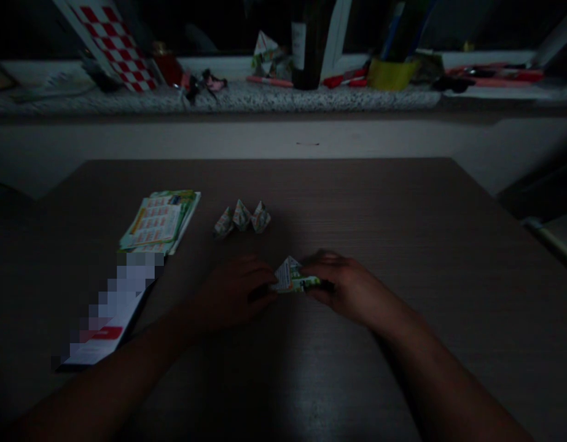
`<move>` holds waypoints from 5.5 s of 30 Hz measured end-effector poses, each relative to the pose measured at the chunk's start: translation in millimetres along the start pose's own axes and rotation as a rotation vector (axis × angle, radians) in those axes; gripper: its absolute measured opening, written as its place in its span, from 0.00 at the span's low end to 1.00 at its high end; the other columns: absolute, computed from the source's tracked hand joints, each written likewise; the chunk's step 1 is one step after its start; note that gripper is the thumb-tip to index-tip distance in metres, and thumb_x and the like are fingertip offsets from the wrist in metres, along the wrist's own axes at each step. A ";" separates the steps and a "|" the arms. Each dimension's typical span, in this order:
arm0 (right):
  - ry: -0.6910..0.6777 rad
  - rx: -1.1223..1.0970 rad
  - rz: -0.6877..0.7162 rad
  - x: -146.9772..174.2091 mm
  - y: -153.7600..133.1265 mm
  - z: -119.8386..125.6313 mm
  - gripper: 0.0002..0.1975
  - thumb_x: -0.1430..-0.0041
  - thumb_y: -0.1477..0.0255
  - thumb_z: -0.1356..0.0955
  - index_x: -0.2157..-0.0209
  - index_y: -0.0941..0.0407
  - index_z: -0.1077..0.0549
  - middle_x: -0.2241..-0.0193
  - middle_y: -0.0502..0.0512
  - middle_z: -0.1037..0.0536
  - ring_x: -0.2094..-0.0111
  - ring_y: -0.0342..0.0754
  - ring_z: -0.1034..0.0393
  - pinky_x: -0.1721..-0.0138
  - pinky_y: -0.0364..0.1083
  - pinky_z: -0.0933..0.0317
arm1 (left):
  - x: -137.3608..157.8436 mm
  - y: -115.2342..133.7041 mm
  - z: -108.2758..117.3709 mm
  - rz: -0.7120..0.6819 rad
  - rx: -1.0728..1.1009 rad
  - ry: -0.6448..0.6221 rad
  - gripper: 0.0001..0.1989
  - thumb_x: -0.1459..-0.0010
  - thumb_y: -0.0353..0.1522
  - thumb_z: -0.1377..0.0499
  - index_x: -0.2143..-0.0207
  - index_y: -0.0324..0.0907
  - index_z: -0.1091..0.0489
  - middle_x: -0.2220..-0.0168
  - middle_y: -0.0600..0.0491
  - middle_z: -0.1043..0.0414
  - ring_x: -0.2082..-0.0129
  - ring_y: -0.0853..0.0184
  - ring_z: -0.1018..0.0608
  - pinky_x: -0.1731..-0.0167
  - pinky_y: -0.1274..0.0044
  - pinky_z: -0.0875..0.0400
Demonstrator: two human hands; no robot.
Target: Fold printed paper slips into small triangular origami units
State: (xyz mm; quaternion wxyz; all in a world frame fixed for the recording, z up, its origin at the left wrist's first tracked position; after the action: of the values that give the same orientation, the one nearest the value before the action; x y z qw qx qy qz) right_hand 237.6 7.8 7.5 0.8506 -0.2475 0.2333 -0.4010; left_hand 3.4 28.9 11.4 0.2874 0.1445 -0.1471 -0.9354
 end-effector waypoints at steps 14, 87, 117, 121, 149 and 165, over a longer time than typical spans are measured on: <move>-0.032 0.104 -0.008 -3.2 -8.9 -0.4 0.11 0.43 0.77 0.33 0.57 0.56 0.26 0.61 0.57 0.23 0.58 0.50 0.29 0.55 0.49 0.35 | -1.4 4.0 -0.1 -0.073 -0.178 -0.015 0.10 0.37 0.30 0.49 0.63 0.38 0.29 0.64 0.49 0.28 0.64 0.64 0.28 0.61 0.71 0.33; 0.599 -0.735 -0.447 -18.6 -12.5 -27.7 0.14 0.51 0.68 0.26 0.67 0.54 0.34 0.80 0.45 0.25 0.81 0.41 0.32 0.79 0.40 0.38 | -7.3 6.7 -16.7 0.599 0.727 0.538 0.14 0.43 0.36 0.42 0.56 0.40 0.36 0.65 0.52 0.31 0.69 0.70 0.28 0.70 0.77 0.31; 0.592 -0.403 -0.211 -3.3 -28.6 -25.1 0.13 0.49 0.74 0.27 0.63 0.53 0.32 0.74 0.47 0.25 0.74 0.42 0.29 0.72 0.40 0.35 | -6.9 10.9 -22.0 0.583 1.341 0.154 0.08 0.51 0.32 0.35 0.68 0.37 0.23 0.74 0.53 0.23 0.75 0.71 0.24 0.70 0.80 0.29; 0.503 -0.418 -0.182 -0.5 -29.9 -20.5 0.17 0.48 0.75 0.28 0.57 0.52 0.32 0.70 0.49 0.23 0.70 0.43 0.26 0.68 0.41 0.33 | -6.4 11.3 -19.3 0.575 1.306 0.164 0.06 0.51 0.32 0.35 0.70 0.38 0.23 0.73 0.53 0.22 0.74 0.70 0.23 0.69 0.79 0.28; 0.652 -0.341 -0.147 -9.0 -45.2 -24.8 0.16 0.52 0.79 0.26 0.61 0.52 0.27 0.72 0.48 0.20 0.77 0.42 0.25 0.77 0.39 0.30 | -8.2 16.2 -19.1 0.534 1.204 0.144 0.13 0.56 0.31 0.32 0.65 0.39 0.25 0.69 0.54 0.23 0.70 0.68 0.24 0.67 0.77 0.29; 0.541 -0.577 -0.197 -4.3 -39.4 -25.0 0.12 0.42 0.70 0.32 0.55 0.52 0.30 0.69 0.52 0.21 0.72 0.44 0.24 0.74 0.41 0.30 | -6.6 19.2 -15.3 0.588 1.355 0.178 0.10 0.56 0.33 0.32 0.74 0.37 0.28 0.78 0.56 0.30 0.79 0.73 0.30 0.77 0.81 0.35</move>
State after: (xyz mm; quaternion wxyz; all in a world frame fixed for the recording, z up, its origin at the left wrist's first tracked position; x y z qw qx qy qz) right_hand 197.9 -16.6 13.2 0.6117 -0.3827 0.5268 -0.4493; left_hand 23.6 14.6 5.5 0.3846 0.3200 -0.7005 -0.5088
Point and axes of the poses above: each hand's wrist, its own x-axis away from the middle knuckle, its own z-axis out of the back of the hand, y = z × x, the point moved 1 cm from there along -x, towards the middle knuckle
